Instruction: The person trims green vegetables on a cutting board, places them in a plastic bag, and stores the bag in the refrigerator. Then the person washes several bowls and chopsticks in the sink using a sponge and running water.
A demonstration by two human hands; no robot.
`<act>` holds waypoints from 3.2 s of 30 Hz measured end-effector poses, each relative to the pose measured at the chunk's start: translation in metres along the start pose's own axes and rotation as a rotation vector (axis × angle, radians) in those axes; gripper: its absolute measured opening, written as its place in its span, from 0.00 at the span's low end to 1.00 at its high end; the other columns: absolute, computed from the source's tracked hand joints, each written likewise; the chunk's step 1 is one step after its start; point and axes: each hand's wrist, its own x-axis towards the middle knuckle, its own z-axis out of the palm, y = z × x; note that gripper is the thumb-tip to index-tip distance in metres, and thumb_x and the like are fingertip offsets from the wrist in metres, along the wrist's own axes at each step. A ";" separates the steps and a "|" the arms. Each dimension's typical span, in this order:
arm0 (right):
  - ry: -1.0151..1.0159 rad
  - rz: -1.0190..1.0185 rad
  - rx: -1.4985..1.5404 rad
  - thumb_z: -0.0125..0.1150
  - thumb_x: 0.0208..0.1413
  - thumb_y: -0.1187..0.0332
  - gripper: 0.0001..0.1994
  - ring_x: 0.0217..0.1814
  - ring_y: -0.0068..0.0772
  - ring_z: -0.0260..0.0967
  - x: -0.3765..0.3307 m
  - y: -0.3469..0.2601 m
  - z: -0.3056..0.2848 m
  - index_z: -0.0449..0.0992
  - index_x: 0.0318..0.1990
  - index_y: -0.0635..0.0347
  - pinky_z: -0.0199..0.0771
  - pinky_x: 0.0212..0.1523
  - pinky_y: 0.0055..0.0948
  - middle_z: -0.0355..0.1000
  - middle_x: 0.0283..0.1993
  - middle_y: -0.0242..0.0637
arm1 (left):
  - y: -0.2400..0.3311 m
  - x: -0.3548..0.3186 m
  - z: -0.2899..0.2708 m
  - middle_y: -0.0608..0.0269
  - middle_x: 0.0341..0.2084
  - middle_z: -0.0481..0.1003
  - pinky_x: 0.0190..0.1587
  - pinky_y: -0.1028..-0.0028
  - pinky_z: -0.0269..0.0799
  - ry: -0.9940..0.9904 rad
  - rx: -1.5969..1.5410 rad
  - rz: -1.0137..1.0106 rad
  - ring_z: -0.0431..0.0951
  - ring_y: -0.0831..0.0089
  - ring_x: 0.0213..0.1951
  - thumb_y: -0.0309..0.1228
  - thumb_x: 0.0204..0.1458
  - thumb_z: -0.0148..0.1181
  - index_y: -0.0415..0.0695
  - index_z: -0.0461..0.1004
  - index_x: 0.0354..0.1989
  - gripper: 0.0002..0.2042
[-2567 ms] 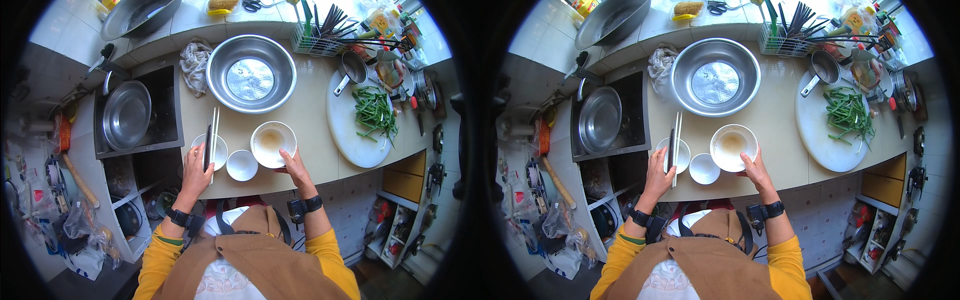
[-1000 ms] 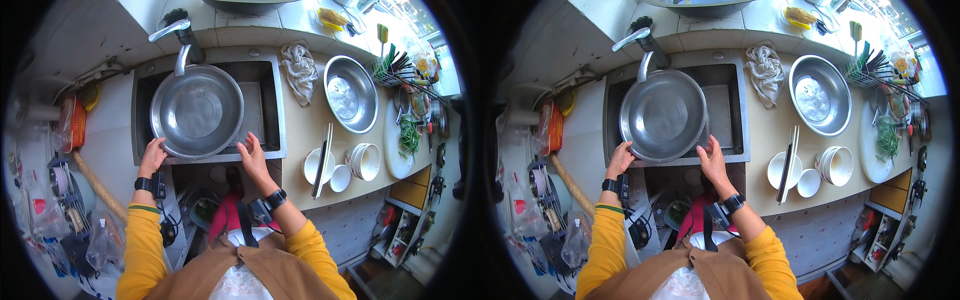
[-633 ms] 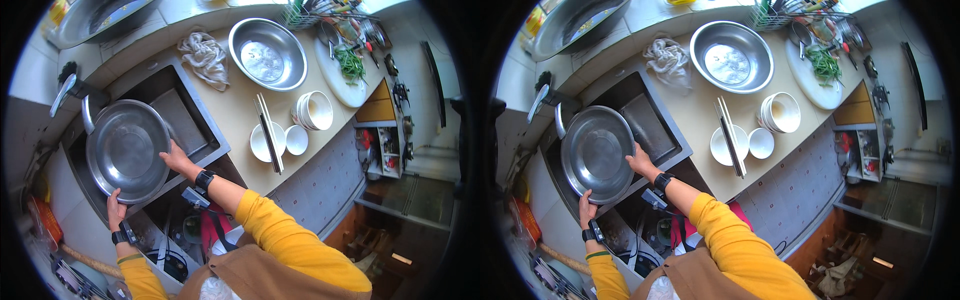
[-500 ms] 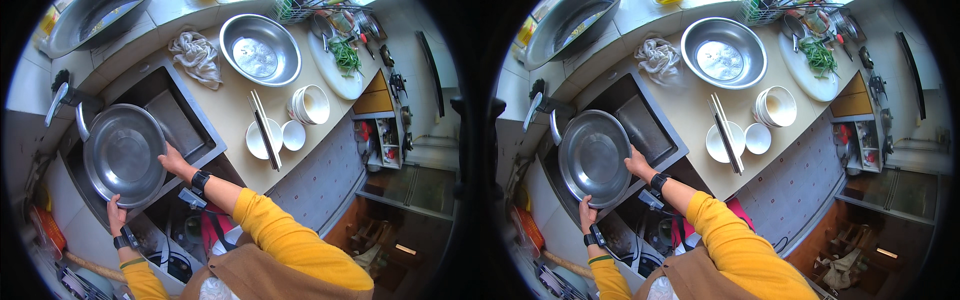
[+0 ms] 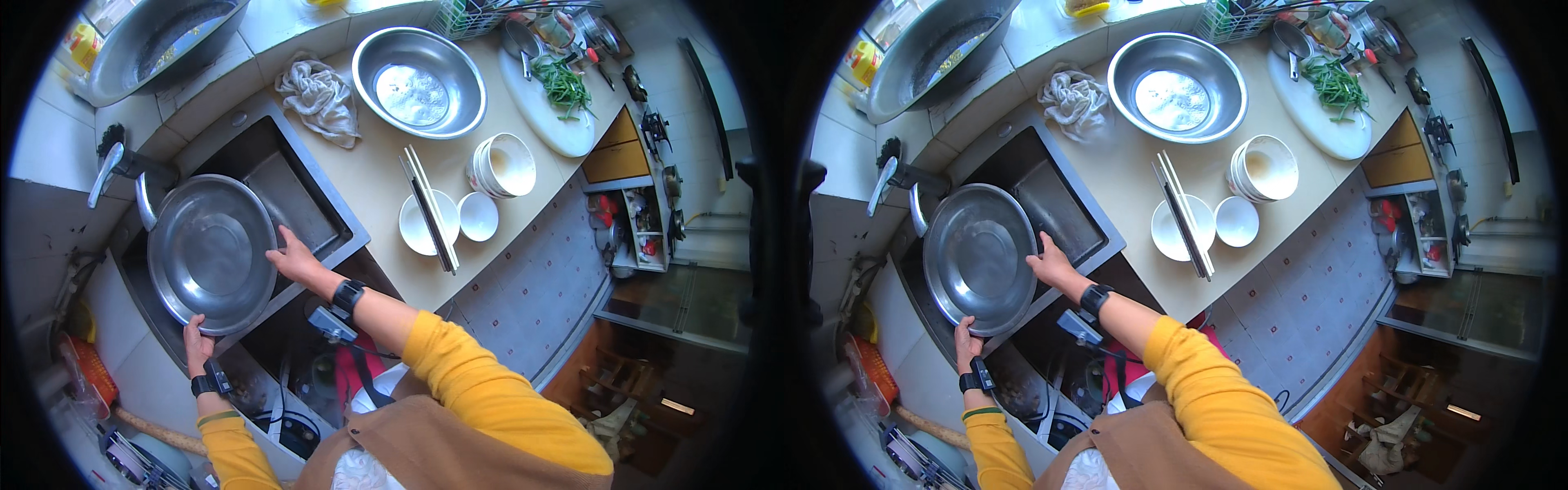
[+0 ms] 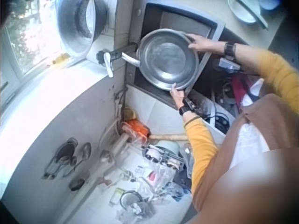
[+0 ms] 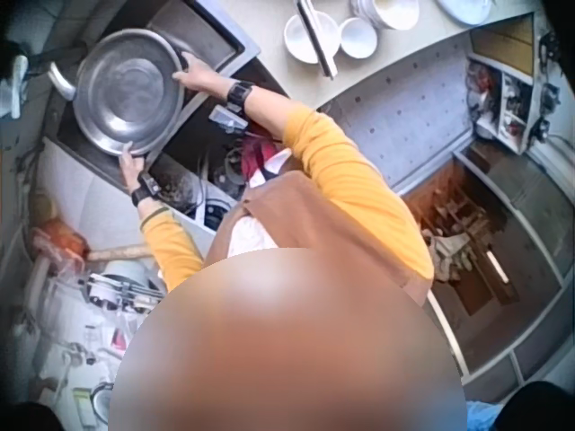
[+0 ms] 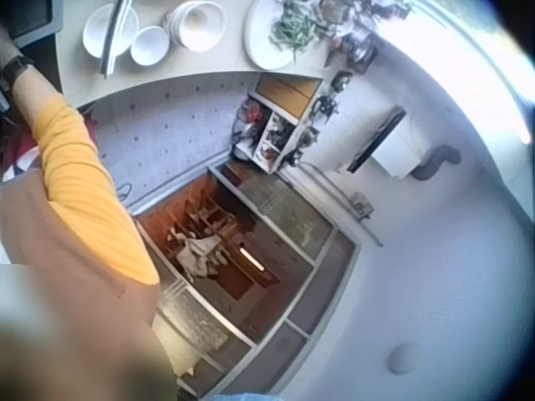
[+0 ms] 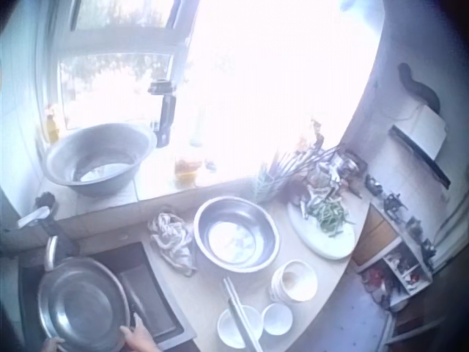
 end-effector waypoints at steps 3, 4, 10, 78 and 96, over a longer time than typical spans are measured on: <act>-0.010 -0.071 -0.006 0.59 0.60 0.64 0.39 0.46 0.34 0.73 -0.032 -0.001 -0.020 0.43 0.72 0.60 0.74 0.47 0.30 0.72 0.56 0.52 | -0.001 0.003 0.001 0.52 0.39 0.75 0.53 0.56 0.73 -0.008 -0.029 -0.019 0.77 0.58 0.45 0.21 0.49 0.55 0.32 0.70 0.42 0.11; -0.069 -0.068 0.043 0.60 0.60 0.63 0.38 0.48 0.32 0.71 -0.046 0.000 -0.033 0.44 0.72 0.58 0.74 0.48 0.29 0.71 0.55 0.49 | -0.002 0.003 0.001 0.52 0.37 0.75 0.54 0.57 0.73 -0.055 -0.050 -0.010 0.77 0.59 0.44 0.21 0.49 0.56 0.33 0.71 0.39 0.09; 0.015 0.009 0.268 0.55 0.64 0.66 0.35 0.56 0.35 0.70 -0.072 -0.011 -0.067 0.43 0.72 0.60 0.73 0.57 0.30 0.65 0.57 0.50 | -0.010 0.001 0.003 0.57 0.34 0.74 0.48 0.59 0.74 0.067 -0.002 0.113 0.77 0.62 0.41 0.21 0.47 0.58 0.35 0.71 0.40 0.11; 0.368 -0.215 0.312 0.55 0.52 0.74 0.20 0.46 0.29 0.70 -0.132 -0.085 -0.121 0.69 0.53 0.69 0.70 0.49 0.29 0.73 0.46 0.40 | 0.049 -0.144 0.207 0.60 0.36 0.74 0.50 0.67 0.72 -0.188 0.211 0.111 0.76 0.67 0.40 0.21 0.42 0.56 0.37 0.69 0.47 0.19; 0.401 -0.242 0.484 0.54 0.52 0.74 0.19 0.42 0.30 0.72 -0.118 -0.100 -0.175 0.69 0.52 0.73 0.74 0.44 0.29 0.74 0.43 0.42 | 0.096 -0.143 0.308 0.56 0.39 0.72 0.52 0.68 0.67 -0.321 0.424 0.261 0.72 0.64 0.43 0.24 0.41 0.56 0.34 0.68 0.48 0.21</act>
